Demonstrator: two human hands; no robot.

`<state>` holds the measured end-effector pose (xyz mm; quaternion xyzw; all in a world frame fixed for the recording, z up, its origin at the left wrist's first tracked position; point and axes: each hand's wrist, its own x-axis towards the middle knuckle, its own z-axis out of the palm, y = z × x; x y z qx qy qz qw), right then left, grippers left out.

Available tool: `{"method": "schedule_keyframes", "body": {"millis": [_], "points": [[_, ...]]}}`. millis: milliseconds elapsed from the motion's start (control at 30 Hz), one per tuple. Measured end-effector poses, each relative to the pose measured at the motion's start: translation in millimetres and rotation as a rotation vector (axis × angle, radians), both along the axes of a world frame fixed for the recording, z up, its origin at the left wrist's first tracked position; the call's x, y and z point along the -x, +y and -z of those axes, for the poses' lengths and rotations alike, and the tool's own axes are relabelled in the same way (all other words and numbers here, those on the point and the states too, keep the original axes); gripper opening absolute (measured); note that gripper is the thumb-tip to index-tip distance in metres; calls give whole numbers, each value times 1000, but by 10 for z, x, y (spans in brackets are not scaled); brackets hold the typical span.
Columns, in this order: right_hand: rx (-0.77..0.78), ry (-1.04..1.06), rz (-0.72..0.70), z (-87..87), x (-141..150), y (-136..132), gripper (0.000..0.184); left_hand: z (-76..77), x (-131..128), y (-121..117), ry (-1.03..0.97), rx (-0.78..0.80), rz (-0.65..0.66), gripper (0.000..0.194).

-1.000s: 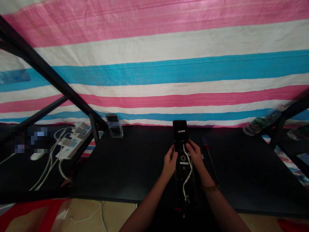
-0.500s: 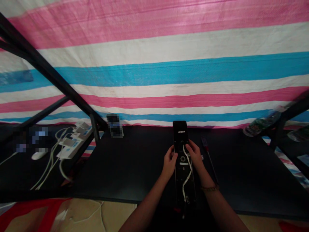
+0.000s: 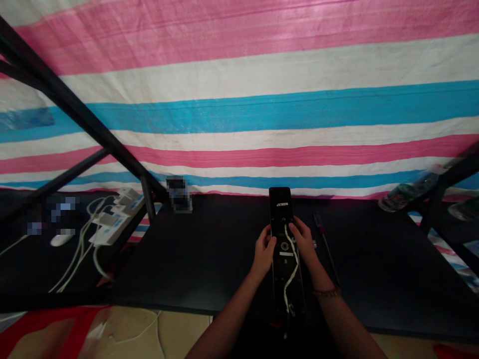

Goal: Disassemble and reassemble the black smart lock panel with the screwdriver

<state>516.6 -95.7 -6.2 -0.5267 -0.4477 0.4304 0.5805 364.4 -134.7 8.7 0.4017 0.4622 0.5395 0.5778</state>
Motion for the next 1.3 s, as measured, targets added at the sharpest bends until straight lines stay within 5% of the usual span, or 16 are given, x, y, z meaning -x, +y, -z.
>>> {"method": "schedule_keyframes", "body": {"millis": [1300], "points": [[6,3,7,3,-6,4,63,16,-4,7,12,5,-2,48]]}}
